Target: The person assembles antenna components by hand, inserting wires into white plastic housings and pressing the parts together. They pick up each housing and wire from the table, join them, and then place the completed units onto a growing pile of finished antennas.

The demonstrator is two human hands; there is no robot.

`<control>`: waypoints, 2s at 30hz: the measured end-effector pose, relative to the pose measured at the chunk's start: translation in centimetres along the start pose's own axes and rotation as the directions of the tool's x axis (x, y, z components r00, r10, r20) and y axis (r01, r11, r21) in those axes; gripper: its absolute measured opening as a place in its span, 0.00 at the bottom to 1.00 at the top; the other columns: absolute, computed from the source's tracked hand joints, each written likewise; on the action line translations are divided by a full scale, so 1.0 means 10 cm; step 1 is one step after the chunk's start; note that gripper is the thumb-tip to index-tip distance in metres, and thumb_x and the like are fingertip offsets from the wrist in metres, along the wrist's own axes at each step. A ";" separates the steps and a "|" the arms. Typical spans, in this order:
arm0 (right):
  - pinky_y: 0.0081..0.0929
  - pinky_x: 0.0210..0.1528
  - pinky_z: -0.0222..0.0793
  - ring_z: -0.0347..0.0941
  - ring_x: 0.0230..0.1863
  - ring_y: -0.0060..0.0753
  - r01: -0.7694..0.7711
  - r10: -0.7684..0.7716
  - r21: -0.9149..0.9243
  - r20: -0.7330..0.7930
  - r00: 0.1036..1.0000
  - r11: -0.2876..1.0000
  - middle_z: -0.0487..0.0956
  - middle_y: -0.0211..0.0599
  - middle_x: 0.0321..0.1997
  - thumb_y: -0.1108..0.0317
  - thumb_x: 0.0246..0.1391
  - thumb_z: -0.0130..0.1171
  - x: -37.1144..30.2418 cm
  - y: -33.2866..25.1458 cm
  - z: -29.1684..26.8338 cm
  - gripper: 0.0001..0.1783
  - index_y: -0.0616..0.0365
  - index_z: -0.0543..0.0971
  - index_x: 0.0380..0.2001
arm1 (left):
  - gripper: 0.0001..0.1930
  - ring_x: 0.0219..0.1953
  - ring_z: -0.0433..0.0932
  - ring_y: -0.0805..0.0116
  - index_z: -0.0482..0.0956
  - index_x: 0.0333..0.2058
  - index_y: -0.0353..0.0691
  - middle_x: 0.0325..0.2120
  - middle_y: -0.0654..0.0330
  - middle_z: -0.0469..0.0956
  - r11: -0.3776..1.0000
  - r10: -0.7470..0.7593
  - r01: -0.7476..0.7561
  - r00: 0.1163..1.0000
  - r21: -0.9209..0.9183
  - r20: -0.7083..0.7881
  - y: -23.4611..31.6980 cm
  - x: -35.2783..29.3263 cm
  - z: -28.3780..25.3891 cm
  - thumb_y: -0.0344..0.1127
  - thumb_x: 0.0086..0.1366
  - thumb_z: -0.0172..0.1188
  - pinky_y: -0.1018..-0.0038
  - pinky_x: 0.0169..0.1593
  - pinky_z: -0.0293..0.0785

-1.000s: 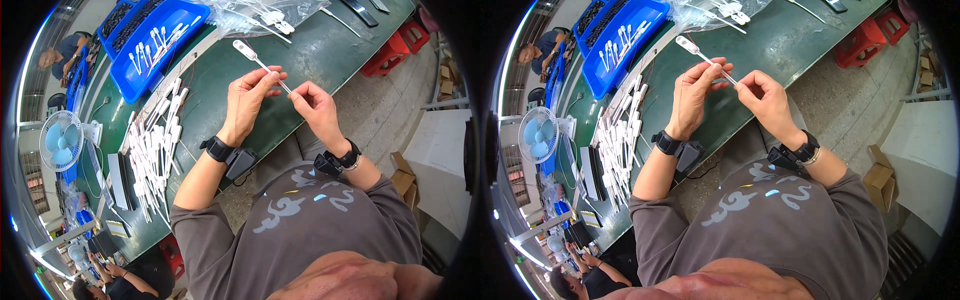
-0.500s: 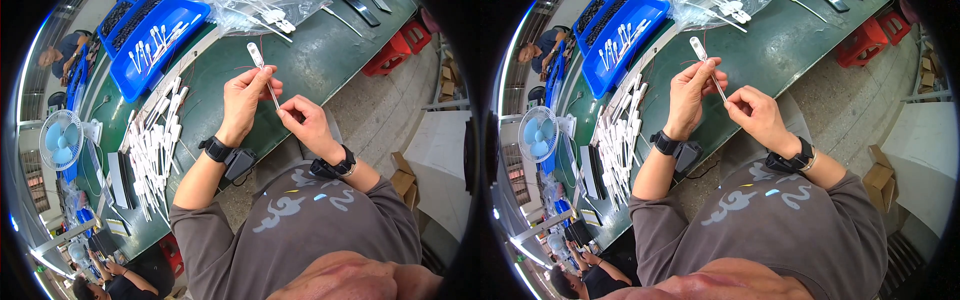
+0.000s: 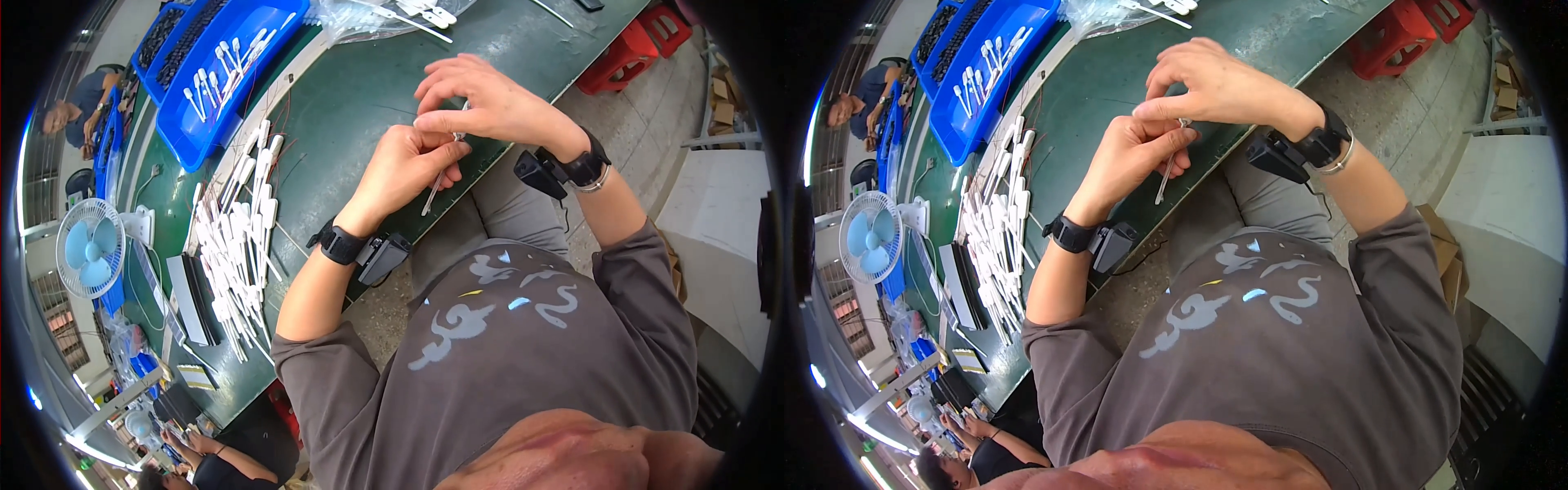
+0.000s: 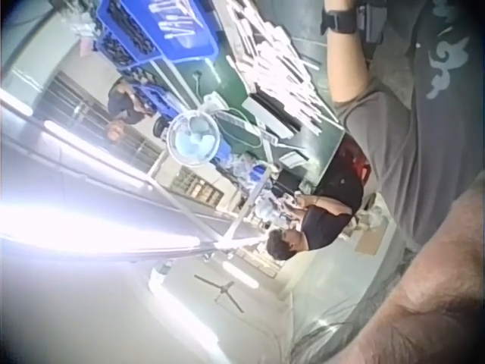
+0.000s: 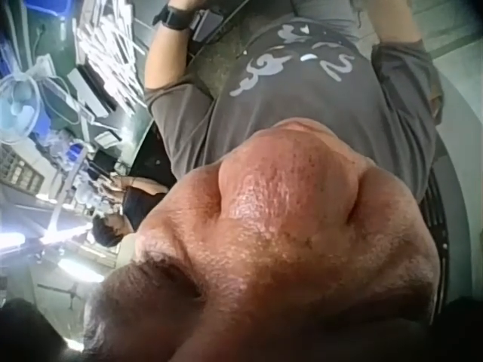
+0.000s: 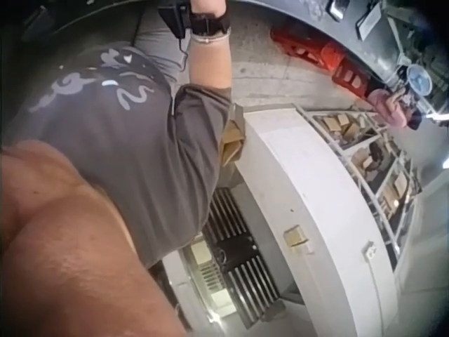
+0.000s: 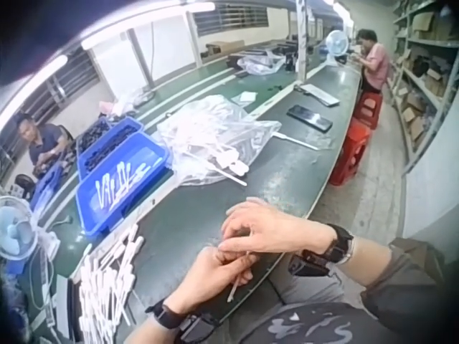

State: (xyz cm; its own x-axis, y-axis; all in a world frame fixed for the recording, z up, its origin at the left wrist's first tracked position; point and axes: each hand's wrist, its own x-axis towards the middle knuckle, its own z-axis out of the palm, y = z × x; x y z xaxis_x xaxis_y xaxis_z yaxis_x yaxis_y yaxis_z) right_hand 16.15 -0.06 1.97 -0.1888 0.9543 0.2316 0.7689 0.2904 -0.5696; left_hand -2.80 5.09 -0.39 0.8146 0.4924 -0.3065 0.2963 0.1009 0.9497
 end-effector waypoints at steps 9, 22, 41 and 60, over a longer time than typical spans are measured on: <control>0.33 0.59 0.64 0.72 0.56 0.37 -0.006 0.060 0.182 -0.289 0.955 0.983 0.81 0.33 0.42 0.70 0.53 0.63 -0.23 -0.06 0.04 0.06 0.57 0.84 0.35 | 0.12 0.25 0.78 0.80 0.84 0.39 0.34 0.23 0.64 0.81 0.995 -0.028 0.031 0.999 -0.099 0.027 0.05 -0.01 -0.12 0.37 0.69 0.59 0.83 0.30 0.73; 0.27 0.49 0.69 0.74 0.47 0.32 -0.141 0.207 0.180 -0.433 0.877 0.974 0.82 0.32 0.38 0.72 0.52 0.66 -0.46 0.01 0.14 0.06 0.57 0.85 0.34 | 0.13 0.23 0.77 0.79 0.83 0.42 0.33 0.23 0.64 0.80 0.966 -0.051 0.068 0.996 -0.249 0.075 0.08 0.01 -0.16 0.38 0.69 0.59 0.84 0.30 0.73; 0.23 0.52 0.68 0.75 0.44 0.22 -0.060 0.294 0.542 -0.355 0.888 0.838 0.80 0.32 0.41 0.73 0.58 0.62 -0.45 0.02 0.23 0.06 0.60 0.75 0.36 | 0.14 0.18 0.69 0.83 0.84 0.38 0.34 0.17 0.70 0.72 0.961 -0.048 0.073 0.994 -0.266 0.102 0.07 -0.01 -0.21 0.41 0.69 0.58 0.85 0.21 0.64; 0.16 0.49 0.69 0.74 0.44 0.17 -0.047 0.399 0.841 -0.206 0.893 0.540 0.77 0.30 0.43 0.75 0.62 0.57 -0.45 -0.05 0.38 0.12 0.61 0.74 0.49 | 0.13 0.15 0.59 0.86 0.84 0.32 0.40 0.15 0.73 0.67 0.978 -0.141 0.141 0.990 -0.154 0.011 0.14 -0.05 -0.17 0.42 0.67 0.57 0.85 0.19 0.50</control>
State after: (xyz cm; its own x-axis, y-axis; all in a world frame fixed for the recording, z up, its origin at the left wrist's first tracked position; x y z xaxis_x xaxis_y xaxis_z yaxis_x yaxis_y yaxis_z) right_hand 14.26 -4.24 -1.75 0.2643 0.9540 0.1419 -0.0897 0.1708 -0.9812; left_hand -3.62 6.45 1.23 0.7702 0.4638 -0.4378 0.3276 0.3013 0.8955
